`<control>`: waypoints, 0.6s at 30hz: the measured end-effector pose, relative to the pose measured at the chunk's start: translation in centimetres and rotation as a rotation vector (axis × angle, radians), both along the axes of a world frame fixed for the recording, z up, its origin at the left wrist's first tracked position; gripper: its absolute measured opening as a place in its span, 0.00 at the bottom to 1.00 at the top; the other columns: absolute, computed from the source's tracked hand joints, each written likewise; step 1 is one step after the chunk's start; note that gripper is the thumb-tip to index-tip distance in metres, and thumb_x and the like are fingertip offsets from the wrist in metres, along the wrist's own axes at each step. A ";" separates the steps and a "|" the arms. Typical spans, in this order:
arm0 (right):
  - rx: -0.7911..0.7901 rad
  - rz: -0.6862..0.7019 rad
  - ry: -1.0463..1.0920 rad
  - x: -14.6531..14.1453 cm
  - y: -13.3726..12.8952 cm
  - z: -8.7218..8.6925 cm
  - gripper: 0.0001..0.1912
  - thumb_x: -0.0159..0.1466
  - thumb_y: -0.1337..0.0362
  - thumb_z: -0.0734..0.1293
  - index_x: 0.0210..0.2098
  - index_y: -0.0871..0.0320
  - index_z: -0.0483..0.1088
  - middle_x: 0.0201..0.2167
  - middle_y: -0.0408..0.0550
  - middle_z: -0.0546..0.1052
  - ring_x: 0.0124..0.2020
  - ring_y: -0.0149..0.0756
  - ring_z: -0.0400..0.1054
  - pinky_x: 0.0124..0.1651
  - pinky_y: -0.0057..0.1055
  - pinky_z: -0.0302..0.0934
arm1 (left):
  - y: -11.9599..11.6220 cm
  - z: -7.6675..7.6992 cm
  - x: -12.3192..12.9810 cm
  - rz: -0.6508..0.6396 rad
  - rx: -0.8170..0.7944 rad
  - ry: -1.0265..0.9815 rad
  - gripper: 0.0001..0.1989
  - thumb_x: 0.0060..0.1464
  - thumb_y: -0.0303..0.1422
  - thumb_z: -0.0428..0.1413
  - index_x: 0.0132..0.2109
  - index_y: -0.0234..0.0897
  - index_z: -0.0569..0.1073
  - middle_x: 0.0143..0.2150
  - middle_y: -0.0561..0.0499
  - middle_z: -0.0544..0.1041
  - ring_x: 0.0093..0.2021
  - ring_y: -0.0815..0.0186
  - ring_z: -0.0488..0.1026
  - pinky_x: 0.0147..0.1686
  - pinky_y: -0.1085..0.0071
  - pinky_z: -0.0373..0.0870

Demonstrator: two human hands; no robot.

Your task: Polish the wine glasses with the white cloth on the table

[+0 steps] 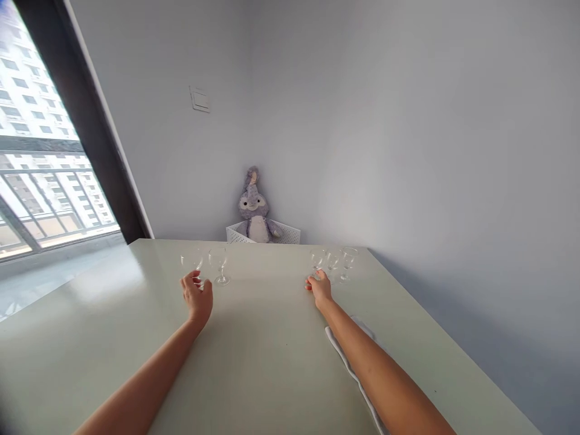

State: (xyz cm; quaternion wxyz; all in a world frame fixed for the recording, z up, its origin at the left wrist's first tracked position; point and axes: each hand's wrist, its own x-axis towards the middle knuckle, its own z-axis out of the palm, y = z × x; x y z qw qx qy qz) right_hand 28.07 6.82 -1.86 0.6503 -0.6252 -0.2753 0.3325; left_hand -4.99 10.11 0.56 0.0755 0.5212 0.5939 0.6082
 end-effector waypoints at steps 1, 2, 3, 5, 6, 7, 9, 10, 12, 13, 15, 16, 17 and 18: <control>0.002 0.019 0.000 -0.2 0.4 -0.1 0.16 0.45 0.67 0.66 0.34 0.56 0.63 0.38 0.44 0.69 0.24 0.27 0.68 0.24 0.23 0.65 | -0.1 -0.1 0.1 -0.012 -0.003 0.009 0.13 0.46 0.25 0.49 0.42 0.39 0.61 0.39 0.51 0.61 0.36 0.68 0.62 0.39 0.69 0.62; 0.002 0.035 0.001 -0.5 0.7 -0.1 0.15 0.46 0.66 0.66 0.34 0.57 0.63 0.37 0.43 0.70 0.24 0.26 0.68 0.23 0.22 0.65 | -0.1 -0.2 0.1 -0.029 -0.016 0.014 0.13 0.47 0.25 0.48 0.42 0.39 0.61 0.39 0.51 0.61 0.36 0.68 0.62 0.39 0.69 0.62; 0.002 0.051 0.003 -1.0 1.0 -0.2 0.15 0.46 0.66 0.66 0.34 0.57 0.63 0.35 0.43 0.70 0.24 0.26 0.68 0.23 0.21 0.64 | -0.1 -0.3 0.2 -0.053 -0.037 0.019 0.13 0.47 0.25 0.48 0.43 0.39 0.60 0.39 0.50 0.61 0.36 0.68 0.63 0.39 0.69 0.63; -0.001 0.091 0.008 -2.5 1.5 -0.2 0.15 0.48 0.66 0.65 0.36 0.57 0.62 0.34 0.43 0.70 0.24 0.26 0.67 0.22 0.20 0.64 | -0.3 -0.5 0.6 -0.127 -0.090 0.039 0.12 0.49 0.26 0.47 0.43 0.39 0.60 0.40 0.50 0.63 0.36 0.68 0.63 0.37 0.71 0.64; -0.003 0.120 0.012 -3.6 1.6 -0.2 0.16 0.48 0.66 0.65 0.37 0.57 0.62 0.33 0.43 0.70 0.24 0.26 0.67 0.22 0.20 0.63 | -0.4 -0.6 0.9 -0.174 -0.120 0.060 0.11 0.50 0.26 0.47 0.43 0.39 0.61 0.40 0.50 0.64 0.35 0.68 0.64 0.36 0.71 0.64; -0.004 0.156 0.016 -4.9 1.6 -0.2 0.16 0.49 0.66 0.64 0.38 0.57 0.62 0.34 0.44 0.70 0.24 0.26 0.67 0.22 0.21 0.63 | -0.5 -0.7 1.2 -0.223 -0.145 0.082 0.10 0.50 0.27 0.47 0.42 0.39 0.62 0.40 0.50 0.65 0.34 0.69 0.65 0.35 0.72 0.64; -0.005 0.237 0.022 -7.8 1.4 -0.1 0.16 0.49 0.68 0.63 0.39 0.58 0.63 0.37 0.46 0.70 0.24 0.27 0.68 0.21 0.21 0.64 | -0.7 -1.0 1.8 -0.324 -0.192 0.138 0.09 0.50 0.30 0.48 0.42 0.40 0.64 0.40 0.51 0.67 0.33 0.69 0.66 0.34 0.72 0.64; -0.007 0.278 0.023 -9.3 1.1 0.0 0.17 0.49 0.69 0.63 0.40 0.57 0.63 0.38 0.47 0.70 0.24 0.28 0.68 0.21 0.22 0.64 | -0.9 -1.2 2.1 -0.375 -0.222 0.167 0.10 0.50 0.31 0.49 0.42 0.40 0.65 0.41 0.51 0.68 0.33 0.69 0.67 0.34 0.72 0.64; -0.012 0.341 0.019 -11.7 0.6 0.2 0.19 0.47 0.71 0.62 0.40 0.57 0.65 0.40 0.47 0.71 0.24 0.28 0.69 0.21 0.23 0.64 | -1.0 -1.5 2.3 -0.455 -0.286 0.208 0.13 0.50 0.32 0.50 0.44 0.41 0.65 0.45 0.50 0.68 0.33 0.69 0.68 0.35 0.71 0.65; -0.013 0.353 0.013 -12.5 0.4 0.2 0.20 0.46 0.72 0.62 0.40 0.57 0.66 0.40 0.47 0.71 0.23 0.28 0.69 0.21 0.23 0.63 | -0.9 -1.7 2.4 -0.486 -0.315 0.214 0.14 0.50 0.33 0.51 0.46 0.42 0.65 0.47 0.50 0.68 0.34 0.69 0.68 0.36 0.71 0.65; -0.013 0.325 -0.001 -12.8 0.0 0.2 0.20 0.46 0.74 0.61 0.39 0.56 0.67 0.40 0.46 0.70 0.23 0.28 0.68 0.20 0.23 0.63 | -0.6 -2.1 2.3 -0.517 -0.361 0.192 0.17 0.49 0.33 0.52 0.49 0.43 0.64 0.50 0.50 0.68 0.34 0.69 0.69 0.37 0.71 0.65; -0.013 0.282 -0.009 -12.3 -0.2 0.2 0.19 0.46 0.74 0.61 0.38 0.57 0.66 0.39 0.46 0.70 0.22 0.27 0.68 0.20 0.23 0.62 | -0.4 -2.2 2.3 -0.525 -0.380 0.174 0.19 0.49 0.34 0.52 0.50 0.44 0.63 0.51 0.51 0.68 0.34 0.69 0.70 0.37 0.71 0.65; -0.014 0.222 -0.017 -11.4 -0.4 0.1 0.18 0.46 0.73 0.60 0.37 0.57 0.65 0.39 0.46 0.70 0.22 0.27 0.67 0.19 0.22 0.61 | -0.2 -2.3 2.2 -0.528 -0.398 0.158 0.20 0.49 0.34 0.52 0.51 0.45 0.62 0.51 0.51 0.68 0.34 0.69 0.70 0.37 0.71 0.65; -0.015 0.150 -0.024 -10.1 -0.5 0.0 0.17 0.47 0.73 0.60 0.37 0.57 0.64 0.38 0.46 0.69 0.22 0.26 0.66 0.19 0.22 0.60 | 0.1 -2.4 2.1 -0.527 -0.419 0.148 0.22 0.49 0.34 0.53 0.52 0.45 0.61 0.52 0.50 0.69 0.34 0.69 0.70 0.36 0.72 0.65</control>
